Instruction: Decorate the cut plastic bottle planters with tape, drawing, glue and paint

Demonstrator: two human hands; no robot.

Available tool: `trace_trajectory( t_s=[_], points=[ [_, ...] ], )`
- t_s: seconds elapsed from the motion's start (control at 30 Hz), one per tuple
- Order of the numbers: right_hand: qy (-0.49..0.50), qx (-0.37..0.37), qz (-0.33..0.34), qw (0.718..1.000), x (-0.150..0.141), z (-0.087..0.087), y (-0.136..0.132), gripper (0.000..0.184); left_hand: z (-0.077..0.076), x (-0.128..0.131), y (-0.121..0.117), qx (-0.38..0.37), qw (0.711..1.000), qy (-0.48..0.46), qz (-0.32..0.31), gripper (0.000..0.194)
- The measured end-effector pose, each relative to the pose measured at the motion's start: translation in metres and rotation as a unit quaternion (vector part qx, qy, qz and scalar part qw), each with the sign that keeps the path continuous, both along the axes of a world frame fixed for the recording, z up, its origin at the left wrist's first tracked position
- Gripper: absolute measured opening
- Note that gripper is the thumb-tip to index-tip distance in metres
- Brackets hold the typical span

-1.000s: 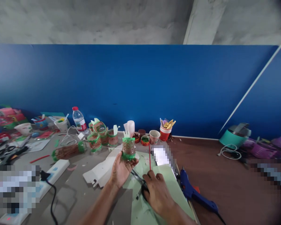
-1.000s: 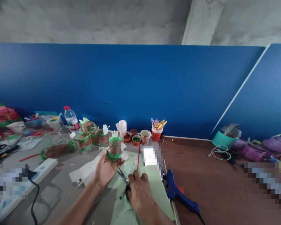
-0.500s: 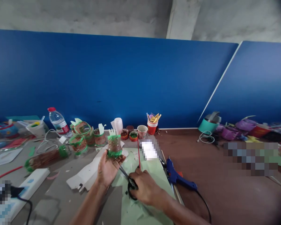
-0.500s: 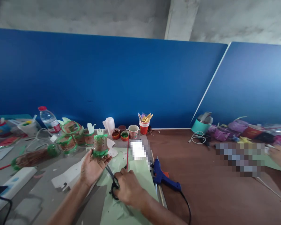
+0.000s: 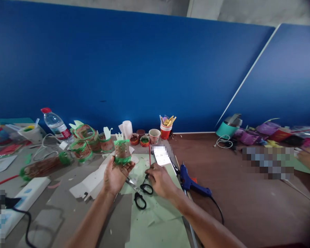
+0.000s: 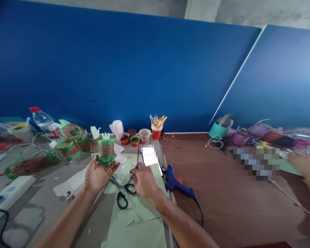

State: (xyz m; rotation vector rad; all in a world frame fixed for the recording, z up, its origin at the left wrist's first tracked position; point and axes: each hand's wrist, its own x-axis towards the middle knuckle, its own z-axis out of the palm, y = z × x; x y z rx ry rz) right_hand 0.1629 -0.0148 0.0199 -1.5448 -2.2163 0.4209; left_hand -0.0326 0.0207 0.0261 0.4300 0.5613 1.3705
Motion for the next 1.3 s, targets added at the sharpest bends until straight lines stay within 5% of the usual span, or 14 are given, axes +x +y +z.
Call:
trace_trajectory(
  t_s=[0.2,0.9,1.3],
  points=[
    [-0.134,-0.009,0.108,0.985,-0.005,-0.006,-0.003,0.025,-0.003,0.001,0.000,0.012,1.000,0.015,-0.001,0.035],
    [-0.198,0.072,0.180,0.961,0.000,-0.011,0.016,0.025,-0.001,0.003,-0.002,0.015,1.000,0.011,-0.019,0.031],
    [-0.208,0.105,0.111,0.966,-0.003,-0.006,0.015,0.016,0.002,0.001,-0.004,0.012,1.000,0.009,-0.011,0.035]
  ],
)
